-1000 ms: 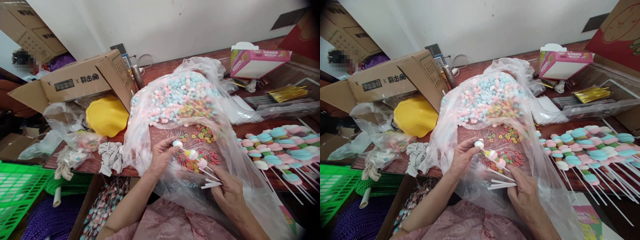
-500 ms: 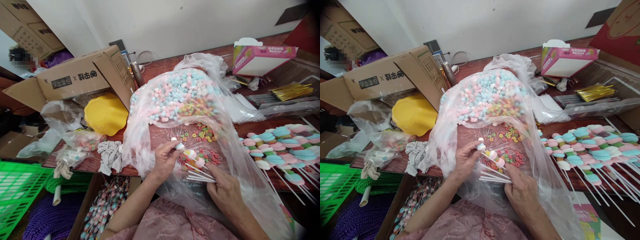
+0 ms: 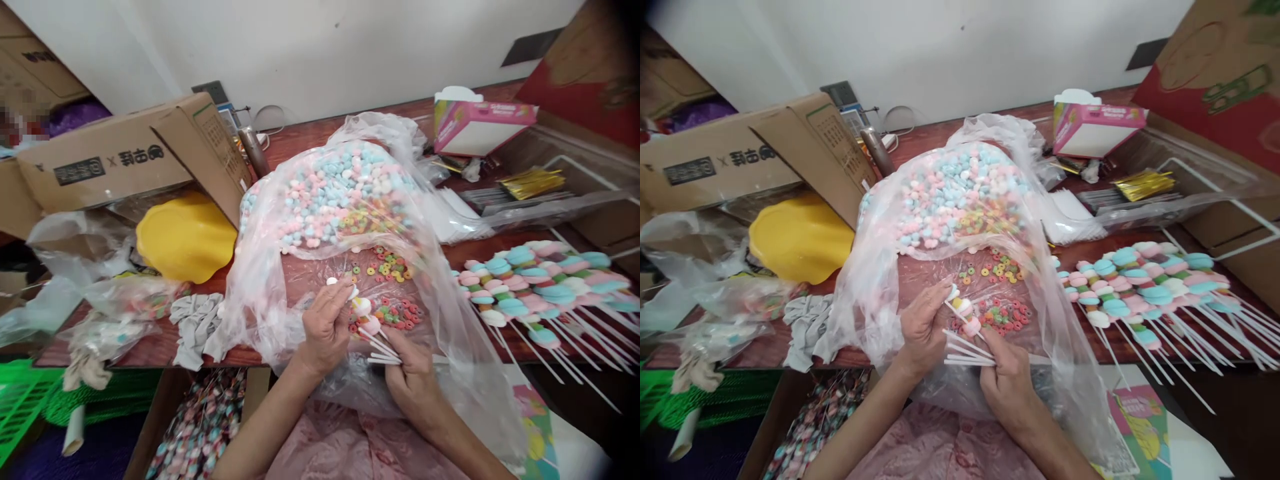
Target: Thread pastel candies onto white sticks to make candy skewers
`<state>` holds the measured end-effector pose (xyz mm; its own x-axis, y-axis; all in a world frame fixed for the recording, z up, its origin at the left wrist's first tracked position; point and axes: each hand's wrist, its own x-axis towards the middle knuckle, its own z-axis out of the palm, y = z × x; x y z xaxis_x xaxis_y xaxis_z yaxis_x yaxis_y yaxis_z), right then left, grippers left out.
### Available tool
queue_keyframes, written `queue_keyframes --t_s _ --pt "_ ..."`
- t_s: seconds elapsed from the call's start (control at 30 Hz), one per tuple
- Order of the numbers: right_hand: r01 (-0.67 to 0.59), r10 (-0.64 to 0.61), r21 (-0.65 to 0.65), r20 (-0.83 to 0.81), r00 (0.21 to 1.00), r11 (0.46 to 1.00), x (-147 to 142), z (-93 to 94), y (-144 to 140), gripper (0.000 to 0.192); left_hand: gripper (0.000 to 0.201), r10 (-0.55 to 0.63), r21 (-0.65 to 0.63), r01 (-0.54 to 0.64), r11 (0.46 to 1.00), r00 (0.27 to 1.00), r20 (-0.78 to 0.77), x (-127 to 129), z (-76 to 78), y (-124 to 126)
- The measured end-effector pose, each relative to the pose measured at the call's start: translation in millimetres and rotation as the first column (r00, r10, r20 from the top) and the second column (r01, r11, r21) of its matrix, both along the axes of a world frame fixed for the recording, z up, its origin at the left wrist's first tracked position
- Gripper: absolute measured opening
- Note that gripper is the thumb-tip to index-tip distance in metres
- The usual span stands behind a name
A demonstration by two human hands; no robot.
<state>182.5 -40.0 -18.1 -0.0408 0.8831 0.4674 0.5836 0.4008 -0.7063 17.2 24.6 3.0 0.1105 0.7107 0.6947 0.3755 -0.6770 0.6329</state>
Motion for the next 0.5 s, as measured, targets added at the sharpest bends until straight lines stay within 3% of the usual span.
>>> queue_keyframes --t_s 0.17,0.27,0.37,0.5 --pt "0.118 -0.118 0.001 -0.034 0.992 0.993 5.3 1.9 4.0 0.040 0.040 -0.016 0.006 0.016 1.000 0.999 -0.049 5.0 -7.5 -3.5" --pt "0.065 -0.066 -0.026 -0.045 0.997 0.998 8.9 0.8 2.8 0.040 0.028 -0.029 -0.184 0.047 0.982 0.994 0.101 11.9 -8.4 -4.0" --pt "0.074 -0.074 0.002 -0.025 0.997 0.997 16.7 0.6 1.8 0.040 0.031 0.059 -0.440 0.080 0.894 0.954 0.294 17.8 -7.3 -3.7" --pt "0.105 -0.106 0.020 0.055 0.993 0.994 28.1 1.0 -0.7 0.047 0.037 0.066 -0.538 0.110 0.836 0.952 0.297 19.7 -9.4 -2.9"
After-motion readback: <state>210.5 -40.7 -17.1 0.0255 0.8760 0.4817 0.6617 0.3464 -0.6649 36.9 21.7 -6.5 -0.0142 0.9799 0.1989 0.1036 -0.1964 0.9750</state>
